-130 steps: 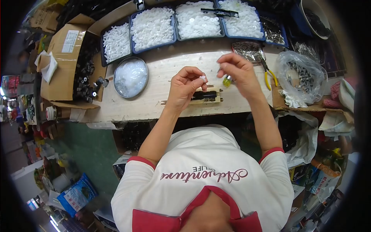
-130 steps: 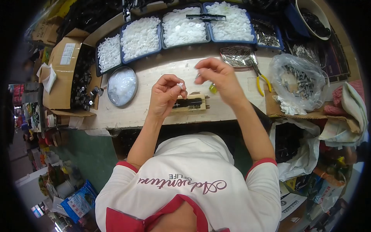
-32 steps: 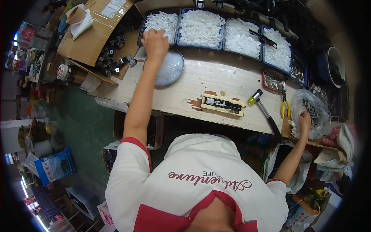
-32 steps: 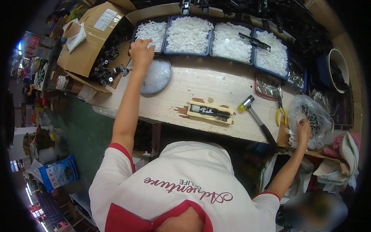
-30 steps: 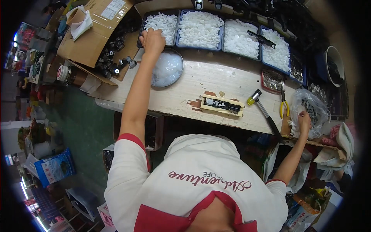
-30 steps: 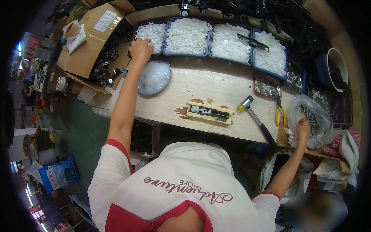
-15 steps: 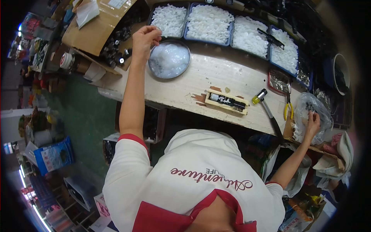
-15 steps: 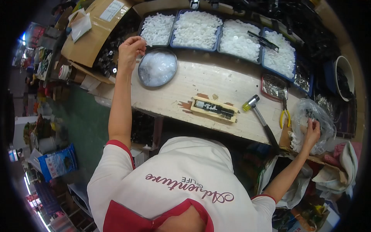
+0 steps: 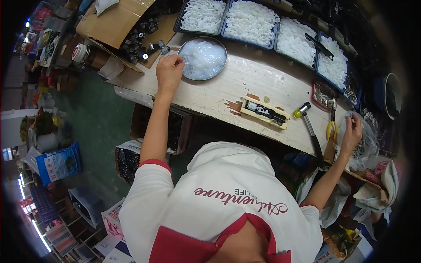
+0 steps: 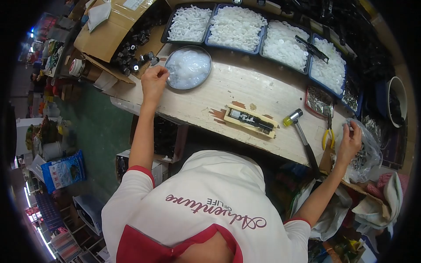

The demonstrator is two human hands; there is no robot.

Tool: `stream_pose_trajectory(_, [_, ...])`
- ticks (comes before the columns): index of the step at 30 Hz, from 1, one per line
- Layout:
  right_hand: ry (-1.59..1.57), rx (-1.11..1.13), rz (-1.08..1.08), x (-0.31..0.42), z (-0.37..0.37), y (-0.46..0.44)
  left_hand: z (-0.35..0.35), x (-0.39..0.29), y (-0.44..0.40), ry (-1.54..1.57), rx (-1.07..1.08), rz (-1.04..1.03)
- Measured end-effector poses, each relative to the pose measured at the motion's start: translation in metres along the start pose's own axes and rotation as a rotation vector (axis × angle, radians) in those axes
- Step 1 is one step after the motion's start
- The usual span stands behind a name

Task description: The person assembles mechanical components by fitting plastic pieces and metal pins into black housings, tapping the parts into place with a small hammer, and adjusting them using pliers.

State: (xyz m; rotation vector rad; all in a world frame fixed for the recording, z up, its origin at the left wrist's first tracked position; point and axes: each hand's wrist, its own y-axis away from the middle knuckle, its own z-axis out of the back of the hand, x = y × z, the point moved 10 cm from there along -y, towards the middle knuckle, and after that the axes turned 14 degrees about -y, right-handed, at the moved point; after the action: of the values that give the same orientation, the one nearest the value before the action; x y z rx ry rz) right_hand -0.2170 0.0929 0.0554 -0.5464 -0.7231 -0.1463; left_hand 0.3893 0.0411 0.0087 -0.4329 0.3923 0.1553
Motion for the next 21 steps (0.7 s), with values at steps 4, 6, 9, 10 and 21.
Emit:
stream_pose_trajectory(4, [0.025,0.014,0.03,0.005,-0.004,0.005,-0.012,-0.009,-0.003,-0.164,0.0,-0.102])
stream_pose_trajectory(6, [-0.005,0.016,0.033,0.005,-0.003,0.009,-0.007,-0.01,-0.005,-0.133,-0.015,-0.103])
stream_pose_trajectory(9, [-0.069,0.04,0.025,0.011,-0.007,0.013,0.004,-0.003,-0.005,-0.073,-0.022,-0.048])
stream_pose_trajectory(10, [-0.104,0.056,0.015,0.016,-0.011,0.014,0.007,0.002,-0.005,-0.041,-0.018,0.003])
stream_pose_trajectory(21, [-0.617,0.389,0.318,0.177,-0.121,0.06,-0.029,-0.12,0.043,1.113,0.456,0.12])
